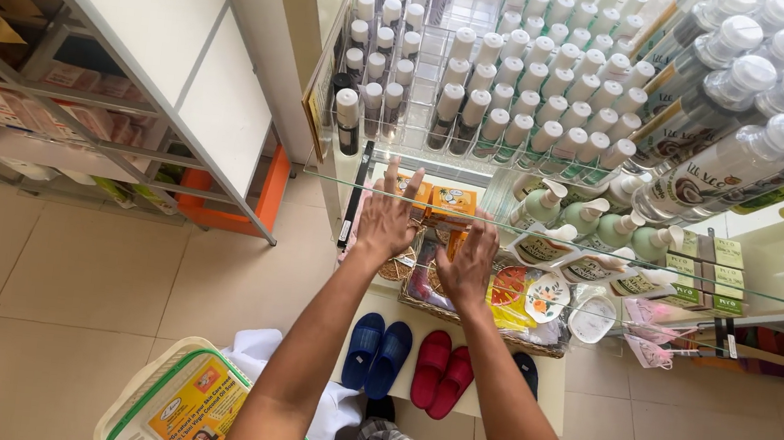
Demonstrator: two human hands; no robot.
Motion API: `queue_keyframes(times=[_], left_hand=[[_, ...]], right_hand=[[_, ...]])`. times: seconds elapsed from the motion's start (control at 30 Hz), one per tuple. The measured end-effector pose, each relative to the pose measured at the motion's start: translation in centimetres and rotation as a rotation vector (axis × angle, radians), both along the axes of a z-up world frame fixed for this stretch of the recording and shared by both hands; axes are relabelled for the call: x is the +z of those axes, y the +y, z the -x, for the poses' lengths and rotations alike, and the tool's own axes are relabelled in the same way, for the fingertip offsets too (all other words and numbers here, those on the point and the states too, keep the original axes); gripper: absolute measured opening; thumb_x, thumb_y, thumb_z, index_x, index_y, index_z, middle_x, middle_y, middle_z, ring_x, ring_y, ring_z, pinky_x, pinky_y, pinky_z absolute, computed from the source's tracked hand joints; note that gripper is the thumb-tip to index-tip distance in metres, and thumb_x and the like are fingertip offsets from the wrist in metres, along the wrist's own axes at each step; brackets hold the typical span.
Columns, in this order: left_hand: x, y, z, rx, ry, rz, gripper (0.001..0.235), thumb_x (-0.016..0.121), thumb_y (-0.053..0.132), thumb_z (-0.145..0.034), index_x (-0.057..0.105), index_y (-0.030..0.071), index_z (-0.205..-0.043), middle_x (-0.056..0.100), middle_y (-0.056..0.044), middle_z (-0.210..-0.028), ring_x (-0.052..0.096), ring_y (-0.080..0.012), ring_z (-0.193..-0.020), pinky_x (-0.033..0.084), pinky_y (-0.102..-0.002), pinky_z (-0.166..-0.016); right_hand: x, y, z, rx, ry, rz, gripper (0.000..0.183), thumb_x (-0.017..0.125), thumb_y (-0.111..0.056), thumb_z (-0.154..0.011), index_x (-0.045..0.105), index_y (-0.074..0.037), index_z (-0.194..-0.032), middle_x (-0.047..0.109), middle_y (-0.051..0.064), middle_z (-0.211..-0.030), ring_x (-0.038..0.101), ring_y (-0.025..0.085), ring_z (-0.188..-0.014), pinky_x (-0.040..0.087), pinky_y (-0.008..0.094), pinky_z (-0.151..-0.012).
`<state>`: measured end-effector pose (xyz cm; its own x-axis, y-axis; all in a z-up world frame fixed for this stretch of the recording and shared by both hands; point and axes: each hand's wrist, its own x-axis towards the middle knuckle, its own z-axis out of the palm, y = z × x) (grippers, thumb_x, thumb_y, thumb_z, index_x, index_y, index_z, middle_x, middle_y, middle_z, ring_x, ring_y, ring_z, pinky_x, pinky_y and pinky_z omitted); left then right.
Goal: Restocking and wiping down small soap product boxes on a store display shelf.
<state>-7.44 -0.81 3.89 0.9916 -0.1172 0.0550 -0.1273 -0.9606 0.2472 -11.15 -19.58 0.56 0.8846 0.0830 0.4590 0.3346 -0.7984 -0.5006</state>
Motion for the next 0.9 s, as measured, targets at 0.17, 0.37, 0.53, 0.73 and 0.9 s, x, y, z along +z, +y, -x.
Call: queue_keyframes(times=[0.17, 0.37, 0.53, 0.73, 0.9], left_hand=[[-3.7, -0.4, 2.3, 0.085, -0.149, 0.074, 0.129, 0.086, 0.015, -0.064, 0.001, 0.029, -0.161, 0.004, -0.029, -0.167, 0.05, -0.0427, -0.124, 0.052, -0.045, -0.091], [-4.7, -0.8, 4.5, 0.229, -0.3, 0.14, 0.121, 0.089, 0.018, -0.065, 0.013, 0.022, -0.158, 0.024, -0.032, -0.15, 0.054, -0.0418, -0.116, 0.052, -0.048, -0.09], [-4.1, -0.3, 5.4, 0.297, -0.176, 0.188, 0.109, 0.085, 0.011, -0.072, 0.018, 0.02, -0.157, 0.027, -0.03, -0.148, 0.055, -0.0416, -0.111, 0.053, -0.047, -0.088], [-3.0, -0.2, 8.0, 0.33, -0.354, 0.368, 0.109, 0.084, 0.004, -0.066, 0.022, 0.017, -0.154, 0.03, -0.029, -0.14, 0.052, -0.0505, -0.123, 0.05, -0.053, -0.1], [-2.1, -0.8, 14.9, 0.346, -0.366, 0.691, 0.069, 0.074, 0.019, -0.086, 0.045, 0.013, -0.148, 0.055, -0.019, -0.136, 0.059, -0.0344, -0.125, 0.052, -0.046, -0.102]], right_hand=[[-0.7, 0.3, 2.6, -0.143, 0.06, 0.078, 0.096, 0.083, -0.027, -0.075, 0.028, -0.005, -0.152, 0.034, 0.029, -0.149, 0.034, 0.046, -0.138, 0.031, 0.055, -0.115], [-1.1, -0.2, 3.4, -0.212, 0.205, 0.061, 0.094, 0.081, -0.029, -0.079, 0.028, -0.005, -0.154, 0.04, 0.026, -0.139, 0.043, 0.041, -0.128, 0.039, 0.053, -0.107], [-1.5, -0.5, 3.2, -0.19, 0.233, -0.037, 0.093, 0.079, -0.025, -0.08, 0.028, -0.001, -0.153, 0.043, 0.026, -0.13, 0.046, 0.04, -0.121, 0.042, 0.051, -0.105], [-0.8, -1.2, 4.0, -0.291, 0.385, -0.266, 0.081, 0.075, -0.025, -0.084, 0.033, -0.001, -0.149, 0.048, 0.021, -0.124, 0.052, 0.031, -0.111, 0.05, 0.045, -0.091], [-1.5, -1.8, 8.9, -0.161, 0.422, -0.99, 0.062, 0.057, -0.022, -0.092, 0.045, -0.01, -0.152, 0.051, 0.015, -0.122, 0.057, 0.02, -0.094, 0.053, 0.033, -0.075]])
